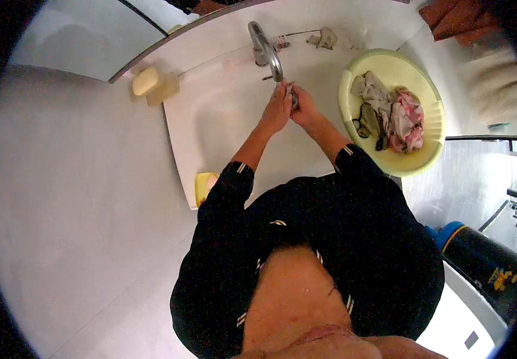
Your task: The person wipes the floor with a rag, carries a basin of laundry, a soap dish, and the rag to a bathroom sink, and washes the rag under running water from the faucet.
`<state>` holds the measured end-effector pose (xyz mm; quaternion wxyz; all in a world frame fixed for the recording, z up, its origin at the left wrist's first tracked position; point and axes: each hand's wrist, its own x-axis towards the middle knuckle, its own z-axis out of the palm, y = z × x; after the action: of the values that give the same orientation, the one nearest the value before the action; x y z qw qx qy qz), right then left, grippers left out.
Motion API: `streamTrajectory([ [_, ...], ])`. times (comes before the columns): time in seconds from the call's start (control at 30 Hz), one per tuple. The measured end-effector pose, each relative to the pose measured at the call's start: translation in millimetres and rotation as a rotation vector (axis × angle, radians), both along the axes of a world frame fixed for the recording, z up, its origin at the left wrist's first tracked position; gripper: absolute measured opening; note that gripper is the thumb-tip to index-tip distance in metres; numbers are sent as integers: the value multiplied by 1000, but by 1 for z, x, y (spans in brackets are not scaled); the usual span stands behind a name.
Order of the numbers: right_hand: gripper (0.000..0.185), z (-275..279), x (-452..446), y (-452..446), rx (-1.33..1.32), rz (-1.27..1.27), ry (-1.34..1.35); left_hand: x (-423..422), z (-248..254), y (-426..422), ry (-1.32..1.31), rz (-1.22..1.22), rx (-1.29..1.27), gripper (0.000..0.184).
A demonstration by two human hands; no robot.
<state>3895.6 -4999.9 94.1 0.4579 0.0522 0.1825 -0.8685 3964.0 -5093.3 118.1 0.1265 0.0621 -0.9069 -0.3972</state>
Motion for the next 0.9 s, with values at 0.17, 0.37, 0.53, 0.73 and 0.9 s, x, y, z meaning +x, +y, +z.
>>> streamTrajectory([
  [0.17,31,19,2,-11,81,-27,47,-13,22,-5,-76,52,281,49],
  [0.37,23,-67,-28,-40,401,-139,615,-26,19,-14,-157,138,283,48],
  [0.53,29,-43,-28,-35,790,-96,943,-41,-29,-36,-21,37,-87,40],
  [0.73,36,51,-10,-26,725,32,655,-23,26,-30,-102,130,772,25],
  [0.9,42,36,-34,-13,563,117,899,-4,50,-40,-228,159,1051,28],
])
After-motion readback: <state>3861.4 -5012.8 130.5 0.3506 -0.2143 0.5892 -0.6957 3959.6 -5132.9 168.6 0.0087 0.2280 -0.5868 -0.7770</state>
